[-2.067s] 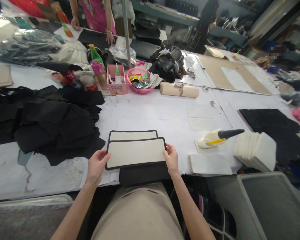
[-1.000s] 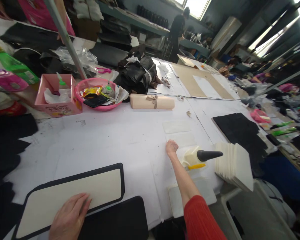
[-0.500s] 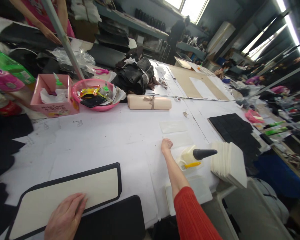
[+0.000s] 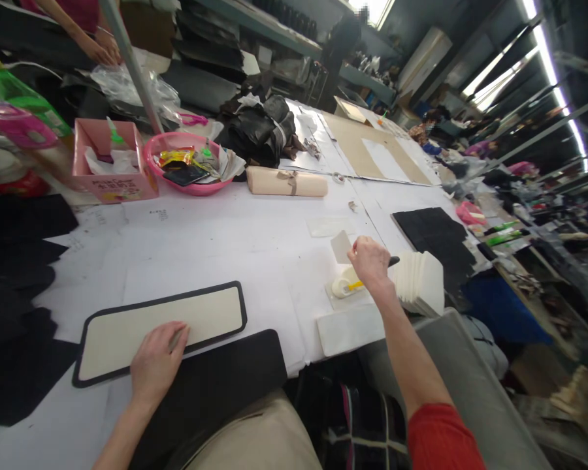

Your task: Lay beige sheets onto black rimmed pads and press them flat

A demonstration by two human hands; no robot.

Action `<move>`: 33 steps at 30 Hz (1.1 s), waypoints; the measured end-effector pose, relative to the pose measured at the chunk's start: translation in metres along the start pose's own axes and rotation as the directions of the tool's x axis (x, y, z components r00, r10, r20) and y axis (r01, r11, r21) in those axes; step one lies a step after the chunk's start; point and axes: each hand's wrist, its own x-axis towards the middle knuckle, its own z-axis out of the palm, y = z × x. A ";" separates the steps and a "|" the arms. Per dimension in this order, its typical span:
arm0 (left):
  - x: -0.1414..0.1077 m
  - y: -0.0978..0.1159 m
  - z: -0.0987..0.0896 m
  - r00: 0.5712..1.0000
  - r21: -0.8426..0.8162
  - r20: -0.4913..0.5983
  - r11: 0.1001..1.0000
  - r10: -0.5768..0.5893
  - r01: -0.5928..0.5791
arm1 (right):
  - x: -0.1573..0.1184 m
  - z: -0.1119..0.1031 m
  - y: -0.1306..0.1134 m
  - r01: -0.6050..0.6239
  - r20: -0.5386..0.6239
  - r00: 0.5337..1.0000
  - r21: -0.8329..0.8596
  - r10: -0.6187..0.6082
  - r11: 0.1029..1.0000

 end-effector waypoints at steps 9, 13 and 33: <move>-0.008 0.059 -0.012 0.916 -0.659 0.373 0.653 -0.147 0.374 | -0.117 -0.143 0.018 0.388 -0.237 0.916 0.325 -0.323 0.862; -0.015 0.084 -0.001 0.814 -0.759 0.576 0.323 -0.071 0.565 | -0.150 -0.168 0.018 0.410 -0.212 0.912 0.514 -0.351 0.754; -0.042 0.075 -0.025 0.707 -0.689 0.691 -0.157 0.151 0.707 | -0.212 -0.149 0.009 0.216 -0.037 0.949 0.802 -0.314 0.557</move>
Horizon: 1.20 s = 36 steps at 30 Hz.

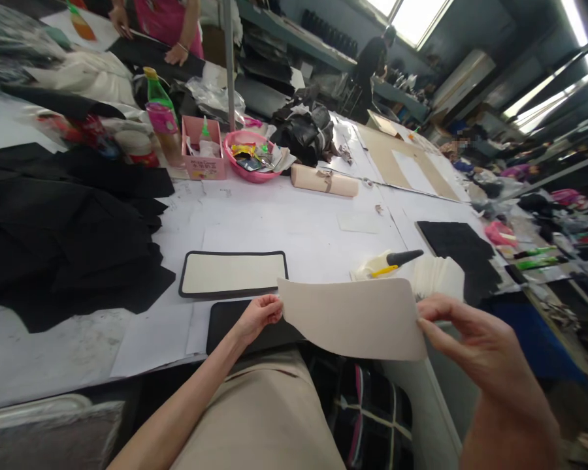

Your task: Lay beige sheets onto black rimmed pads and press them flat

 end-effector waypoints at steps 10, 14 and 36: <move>-0.083 -0.004 -0.072 0.915 0.292 -0.404 0.948 0.002 0.127 | 0.000 0.127 0.086 -0.390 0.166 0.918 0.230 0.359 0.891; -0.102 -0.005 -0.090 0.846 0.341 -0.533 0.921 0.022 0.190 | -0.006 0.196 0.124 -0.497 0.204 0.867 0.297 0.454 0.815; -0.102 -0.025 -0.119 0.754 0.360 -0.657 0.882 0.007 0.305 | -0.009 0.268 0.145 -0.543 0.166 0.809 -0.157 0.564 0.825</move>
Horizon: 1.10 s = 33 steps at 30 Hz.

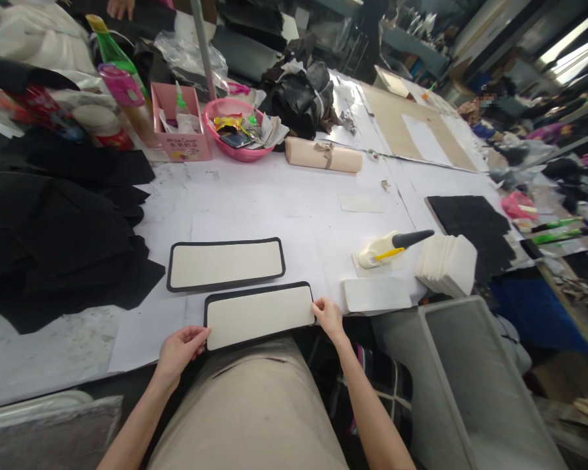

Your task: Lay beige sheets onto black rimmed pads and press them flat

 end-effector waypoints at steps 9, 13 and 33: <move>0.001 0.000 0.002 0.999 -0.013 -0.038 1.000 0.003 -0.003 | 0.004 0.005 -0.002 -0.011 0.005 1.000 -0.043 0.011 0.999; 0.000 0.001 0.003 0.999 -0.001 -0.052 1.000 -0.004 0.004 | 0.006 0.006 -0.003 -0.017 0.003 1.000 -0.057 0.017 0.998; 0.000 0.009 0.015 0.987 0.064 -0.161 0.998 0.006 0.005 | 0.021 0.011 0.004 -0.018 0.062 0.998 -0.130 0.026 0.991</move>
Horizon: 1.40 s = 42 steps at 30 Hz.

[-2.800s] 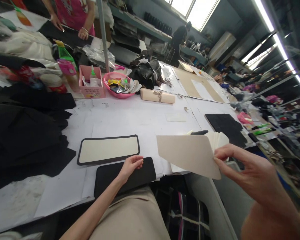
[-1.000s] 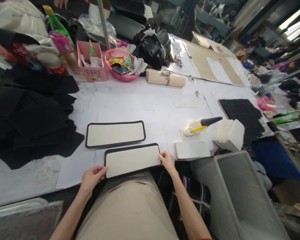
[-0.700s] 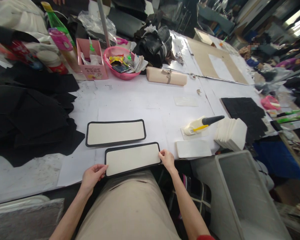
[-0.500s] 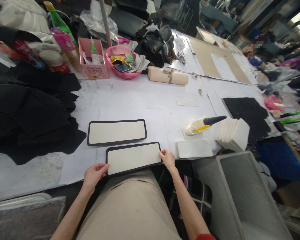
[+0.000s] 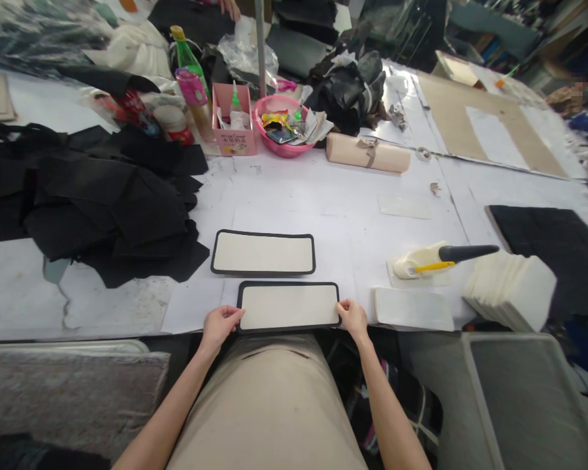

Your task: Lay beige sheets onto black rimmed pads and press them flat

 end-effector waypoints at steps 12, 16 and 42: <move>0.001 0.002 0.001 1.000 -0.016 0.004 1.000 -0.009 0.009 | 0.004 0.001 0.001 -0.012 0.012 1.000 -0.006 0.012 1.000; 0.001 0.002 0.001 1.000 -0.001 0.005 1.000 -0.018 0.018 | 0.003 0.001 -0.002 -0.029 0.006 1.000 -0.016 0.029 0.999; 0.006 -0.013 0.002 0.996 0.055 -0.020 0.995 0.089 -0.088 | -0.014 -0.012 0.000 -0.006 -0.034 0.999 0.157 0.012 0.988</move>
